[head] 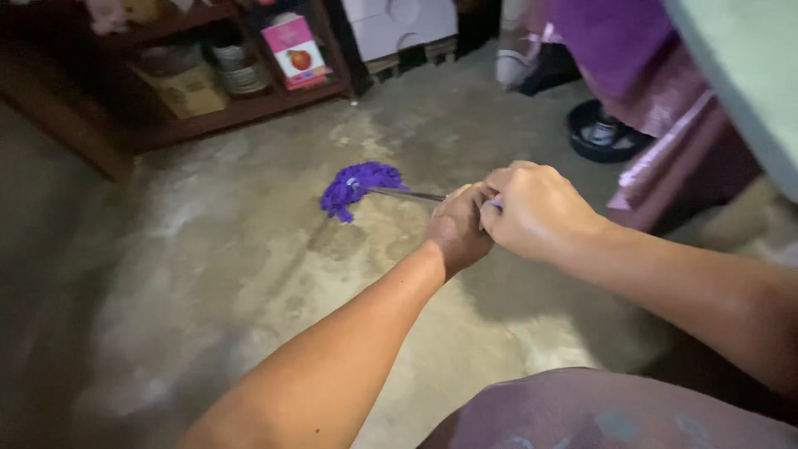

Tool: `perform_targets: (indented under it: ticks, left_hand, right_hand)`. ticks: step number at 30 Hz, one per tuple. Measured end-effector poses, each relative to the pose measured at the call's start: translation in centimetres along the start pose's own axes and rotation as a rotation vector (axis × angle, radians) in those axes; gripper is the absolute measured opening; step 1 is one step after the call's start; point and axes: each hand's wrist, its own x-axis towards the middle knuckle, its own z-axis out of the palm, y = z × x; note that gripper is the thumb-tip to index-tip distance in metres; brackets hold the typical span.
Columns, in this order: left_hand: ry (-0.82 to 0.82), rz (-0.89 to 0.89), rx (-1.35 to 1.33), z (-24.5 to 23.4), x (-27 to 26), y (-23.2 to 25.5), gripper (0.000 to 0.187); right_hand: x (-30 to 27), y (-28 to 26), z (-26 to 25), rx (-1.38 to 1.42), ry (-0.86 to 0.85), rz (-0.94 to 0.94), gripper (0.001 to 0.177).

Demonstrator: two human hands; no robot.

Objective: Mopping the floor with a purple mop.

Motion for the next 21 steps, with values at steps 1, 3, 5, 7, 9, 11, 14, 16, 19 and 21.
perform_targets:
  ticks: [1,3,5,7,9,11,14,16,19,21]
  left_hand:
    - [0.031,0.042,0.017,-0.7,0.1,-1.1,0.020]
    - [0.070,0.083,0.041,-2.1,0.4,-2.8,0.024]
    - [0.111,0.057,-0.081,-3.5,0.2,-4.1,0.033]
    - [0.099,0.007,-0.067,-3.7,1.3,-7.0,0.035]
    - [0.088,-0.041,-0.059,-3.6,1.9,-9.5,0.037]
    - [0.049,0.001,0.198,-3.6,2.2,-11.4,0.039]
    - [0.145,-0.135,-0.227,-5.3,0.7,-10.1,0.056]
    - [0.116,-0.160,-0.189,-5.0,0.7,-10.5,0.059]
    - [0.013,-0.196,-0.066,-4.2,0.2,-10.3,0.056]
    - [-0.058,-0.215,0.016,-2.3,0.0,-10.7,0.050]
  right_hand:
    - [1.2,-0.9,0.4,-0.006,-0.030,0.014,0.024]
    - [3.5,-2.0,1.5,-0.012,-0.057,0.018,0.024]
    - [5.6,-2.8,3.0,-0.001,-0.039,-0.004,0.024]
    - [7.2,-4.0,4.1,0.010,-0.045,-0.014,0.023]
    - [8.4,-4.8,5.1,0.016,-0.051,-0.021,0.022]
    - [9.6,-5.5,5.8,-0.034,-0.094,-0.035,0.025]
    - [11.1,-4.9,7.3,-0.121,-0.139,-0.032,0.028]
    - [10.6,-6.5,6.3,-0.138,-0.229,0.056,0.032]
    - [9.4,-6.9,6.3,-0.150,-0.365,0.184,0.034]
    - [8.1,-5.9,6.8,-0.146,-0.422,0.219,0.033]
